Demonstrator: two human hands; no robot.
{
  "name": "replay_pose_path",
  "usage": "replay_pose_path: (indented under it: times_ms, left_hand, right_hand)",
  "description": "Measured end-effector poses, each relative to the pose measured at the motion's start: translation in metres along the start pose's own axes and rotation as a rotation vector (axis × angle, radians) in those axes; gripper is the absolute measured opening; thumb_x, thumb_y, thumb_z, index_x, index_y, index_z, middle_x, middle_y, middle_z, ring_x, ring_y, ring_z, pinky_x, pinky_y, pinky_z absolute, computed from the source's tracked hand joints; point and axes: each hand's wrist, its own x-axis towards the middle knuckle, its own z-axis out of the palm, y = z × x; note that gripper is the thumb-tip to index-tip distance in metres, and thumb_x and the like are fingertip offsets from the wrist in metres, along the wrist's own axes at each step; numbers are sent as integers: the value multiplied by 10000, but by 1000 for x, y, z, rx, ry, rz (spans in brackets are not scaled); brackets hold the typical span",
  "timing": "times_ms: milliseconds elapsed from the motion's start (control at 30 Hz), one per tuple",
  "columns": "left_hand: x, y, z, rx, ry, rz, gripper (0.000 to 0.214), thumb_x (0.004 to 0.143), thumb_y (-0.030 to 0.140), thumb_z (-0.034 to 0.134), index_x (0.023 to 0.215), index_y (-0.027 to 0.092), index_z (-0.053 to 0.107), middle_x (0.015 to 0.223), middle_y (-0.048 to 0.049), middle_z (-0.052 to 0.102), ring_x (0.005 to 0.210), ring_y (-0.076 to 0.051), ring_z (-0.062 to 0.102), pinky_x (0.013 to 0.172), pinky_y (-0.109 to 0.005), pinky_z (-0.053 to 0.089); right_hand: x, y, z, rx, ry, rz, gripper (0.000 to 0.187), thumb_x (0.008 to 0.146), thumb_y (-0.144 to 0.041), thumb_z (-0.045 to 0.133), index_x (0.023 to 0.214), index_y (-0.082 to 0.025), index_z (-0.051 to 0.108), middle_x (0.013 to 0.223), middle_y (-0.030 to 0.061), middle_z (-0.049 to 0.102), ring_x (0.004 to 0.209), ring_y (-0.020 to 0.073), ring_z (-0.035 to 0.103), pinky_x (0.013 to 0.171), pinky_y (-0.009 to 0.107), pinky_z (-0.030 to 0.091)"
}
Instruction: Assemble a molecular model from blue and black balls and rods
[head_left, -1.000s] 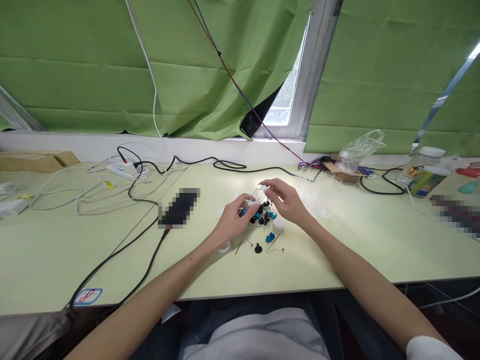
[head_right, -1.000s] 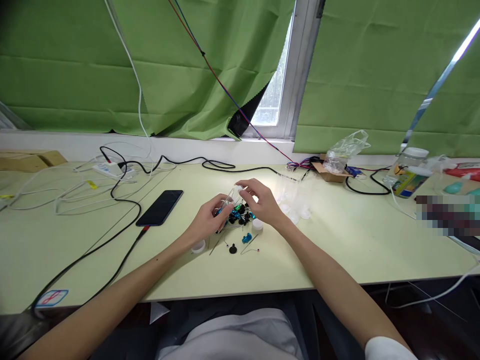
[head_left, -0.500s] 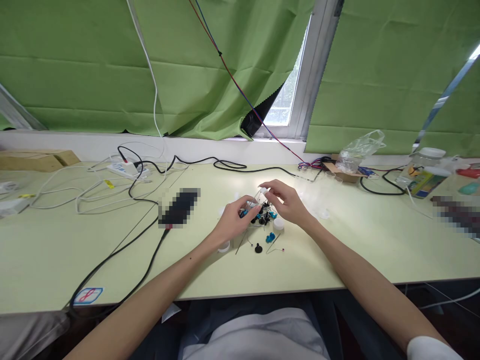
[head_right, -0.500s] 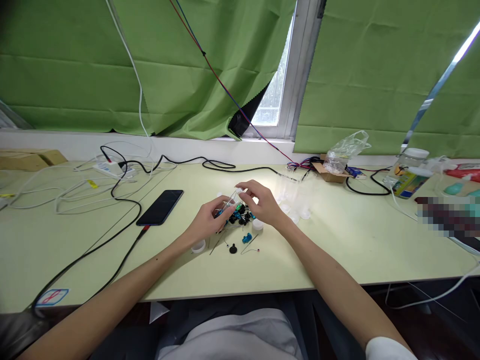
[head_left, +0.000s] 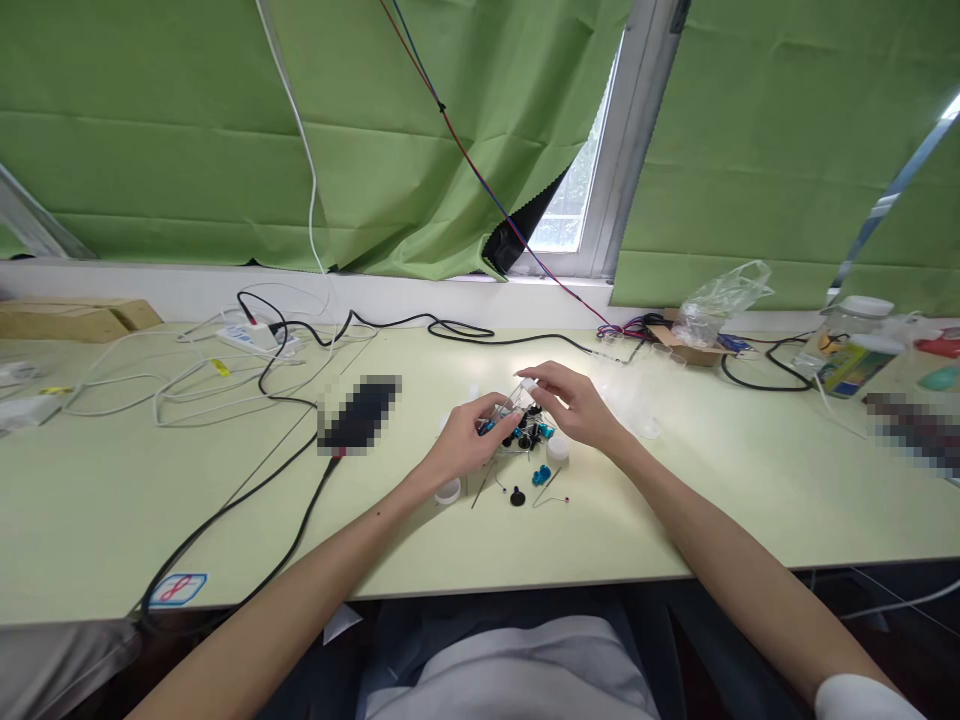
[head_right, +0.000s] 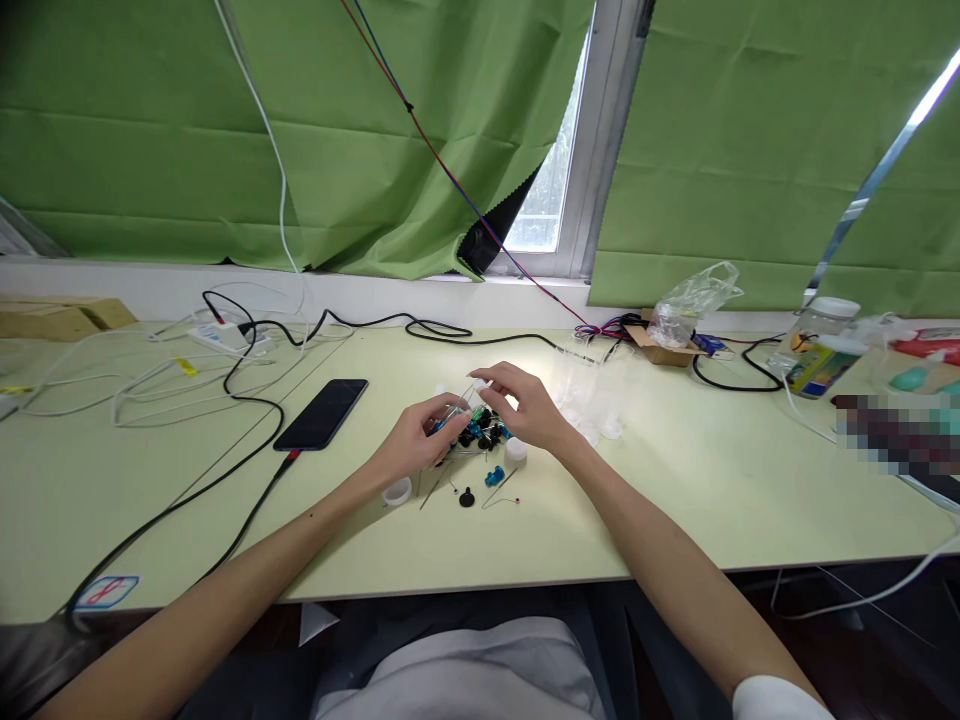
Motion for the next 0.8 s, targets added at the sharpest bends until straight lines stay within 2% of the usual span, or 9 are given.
replay_pose_path:
  times_ms: [233, 500, 667, 800]
  left_hand:
    - [-1, -2, 1, 5, -3, 0, 354, 884, 533, 540, 973, 206, 643, 576, 45, 435, 493, -109, 390, 482, -236, 347]
    - [-3, 0, 2, -20, -10, 21, 356, 879, 528, 541, 951, 203, 669, 552, 43, 447, 472, -103, 384, 455, -228, 335]
    - [-4, 2, 0, -115, -116, -8, 375, 901, 545, 519, 969, 201, 650, 490, 60, 447, 385, -93, 375, 422, -236, 318]
    - [-5, 5, -1, -232, -194, -33, 396, 903, 579, 516, 813, 200, 587, 504, 50, 455, 374, -87, 400, 407, -235, 317]
  right_hand:
    - [0, -2, -1, -67, -51, 4, 254, 982, -384, 482, 1121, -241, 639, 931, 54, 604, 756, 158, 557, 716, 320, 519]
    - [-1, -2, -1, -79, -92, 28, 248, 961, -422, 503, 1068, -229, 615, 742, 1, 511, 674, 150, 490, 643, 291, 472]
    - [-2, -5, 2, -62, -114, 64, 238, 977, -423, 468, 1033, -224, 585, 688, -29, 437, 620, 132, 432, 612, 267, 427]
    - [-3, -5, 6, -64, -108, 106, 235, 1001, -419, 417, 994, -222, 544, 625, -54, 418, 565, 122, 390, 580, 260, 366]
